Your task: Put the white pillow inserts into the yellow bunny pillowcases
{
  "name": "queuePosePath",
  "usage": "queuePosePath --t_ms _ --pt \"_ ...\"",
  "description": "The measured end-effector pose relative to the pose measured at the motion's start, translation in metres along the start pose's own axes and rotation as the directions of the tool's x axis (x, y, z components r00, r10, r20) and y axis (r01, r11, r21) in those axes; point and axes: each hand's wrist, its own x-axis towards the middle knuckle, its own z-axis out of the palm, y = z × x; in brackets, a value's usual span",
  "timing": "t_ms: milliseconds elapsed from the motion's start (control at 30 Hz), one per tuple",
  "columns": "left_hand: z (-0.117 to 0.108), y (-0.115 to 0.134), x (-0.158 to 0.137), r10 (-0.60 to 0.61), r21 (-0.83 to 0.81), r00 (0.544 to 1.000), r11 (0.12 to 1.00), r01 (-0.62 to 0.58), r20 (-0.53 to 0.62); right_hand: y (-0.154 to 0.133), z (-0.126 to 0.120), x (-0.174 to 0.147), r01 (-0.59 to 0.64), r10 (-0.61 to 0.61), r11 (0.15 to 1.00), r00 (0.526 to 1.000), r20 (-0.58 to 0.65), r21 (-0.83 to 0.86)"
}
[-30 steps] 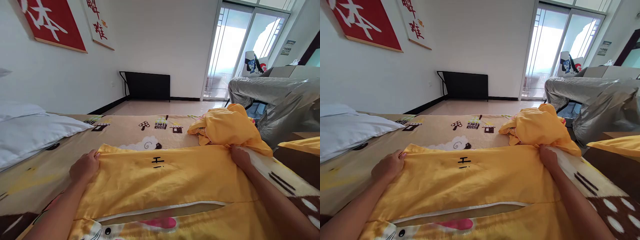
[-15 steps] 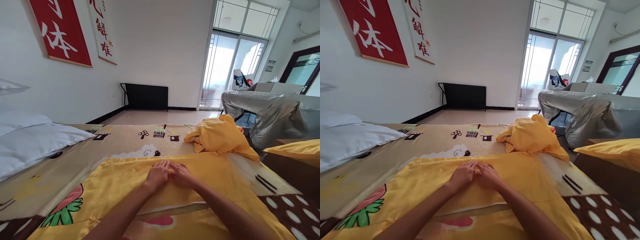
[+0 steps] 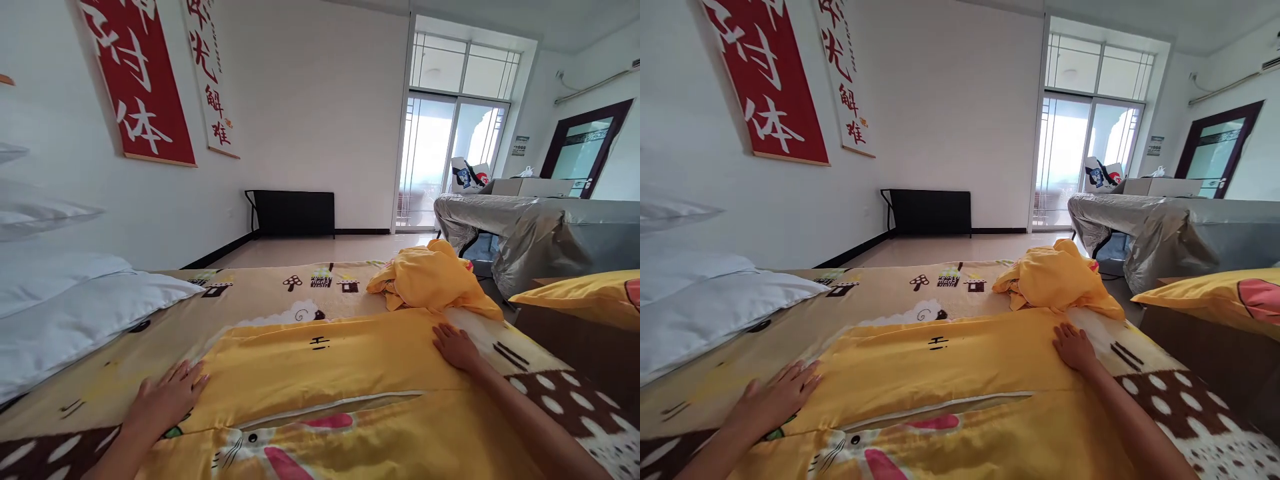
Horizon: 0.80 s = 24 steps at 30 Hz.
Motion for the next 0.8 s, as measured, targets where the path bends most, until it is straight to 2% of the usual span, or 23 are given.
queuePosePath --t_ms 33,100,200,300,400,467,567,700,800 --pt "-0.010 0.013 -0.002 -0.010 0.027 1.000 1.000 0.010 -0.006 -0.008 -0.001 0.000 0.004 -0.004 1.000 1.000 -0.018 -0.007" --pt "-0.030 0.057 -0.001 0.064 -0.022 0.998 0.998 -0.064 -0.008 -0.043 0.000 0.003 0.055 -0.055 0.999 0.997 -0.049 -0.001" --pt "-0.046 0.145 0.004 0.197 -0.101 0.980 0.976 -0.195 0.009 -0.125 0.010 0.015 0.206 -0.202 0.977 0.977 -0.064 0.059" --pt "-0.038 0.225 0.004 0.265 -0.193 0.962 0.949 -0.249 0.064 -0.203 0.028 0.023 0.330 -0.321 0.935 0.943 -0.085 0.132" --pt "-0.018 0.269 0.000 0.278 -0.250 0.958 0.935 -0.252 0.074 -0.241 0.045 0.026 0.377 -0.363 0.910 0.926 -0.104 0.175" --pt "-0.009 0.278 0.000 0.242 -0.271 0.968 0.938 -0.216 0.065 -0.243 0.052 0.029 0.373 -0.357 0.908 0.927 -0.115 0.190" --pt "-0.001 0.268 0.009 0.169 -0.293 0.982 0.946 -0.140 0.079 -0.225 0.053 0.038 0.369 -0.356 0.908 0.929 -0.099 0.200" --pt "0.005 0.235 0.028 0.082 -0.293 0.989 0.955 -0.043 0.122 -0.179 0.045 0.054 0.366 -0.368 0.909 0.929 -0.028 0.200" --pt "0.010 0.200 0.039 0.007 -0.264 0.989 0.964 0.033 0.147 -0.130 0.038 0.064 0.321 -0.325 0.930 0.946 -0.005 0.178"
